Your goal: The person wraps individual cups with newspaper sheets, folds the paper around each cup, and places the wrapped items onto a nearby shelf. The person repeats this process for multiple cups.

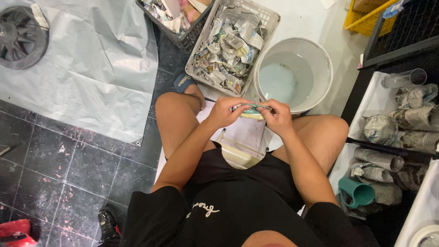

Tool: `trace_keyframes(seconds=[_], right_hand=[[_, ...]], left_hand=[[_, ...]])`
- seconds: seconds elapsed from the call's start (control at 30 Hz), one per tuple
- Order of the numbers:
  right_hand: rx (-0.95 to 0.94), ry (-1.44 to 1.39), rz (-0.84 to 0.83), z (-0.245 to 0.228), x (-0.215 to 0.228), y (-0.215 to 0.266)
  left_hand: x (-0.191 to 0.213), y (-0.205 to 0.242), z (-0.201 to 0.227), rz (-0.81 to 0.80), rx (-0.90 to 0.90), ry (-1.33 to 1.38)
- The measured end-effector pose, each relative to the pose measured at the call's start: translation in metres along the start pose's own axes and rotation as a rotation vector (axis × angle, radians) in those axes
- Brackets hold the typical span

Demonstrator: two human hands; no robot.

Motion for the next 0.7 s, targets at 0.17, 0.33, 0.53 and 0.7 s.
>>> trace_keyframes(seconds=[0.17, 0.33, 0.53, 0.7], right_hand=[[-0.046, -0.046, 0.052, 0.011, -0.009, 0.003], [0.025, 0.091, 0.05, 0.006, -0.005, -0.006], [0.266, 0.259, 0.267, -0.056, 0.038, -0.022], [0.49, 0.477, 0.403, -0.044, 0.02, -0.06]], left_hand=[[0.005, 0.0, 0.002, 0.023, 0.002, -0.002], [0.012, 0.002, 0.003, 0.052, -0.038, -0.025], [0.044, 0.002, -0.017, 0.216, -0.004, 0.373], [0.081, 0.002, -0.033, 0.452, 0.013, 0.594]])
Point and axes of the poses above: each hand's wrist, its own y-axis away from the middle knuckle, its own x-axis out of the back of the hand, z = x × y, the point moved 3 cm from there along -y, towards the middle knuckle, and after that the axes turned 13 degrees about x, right-handed, at the moved point
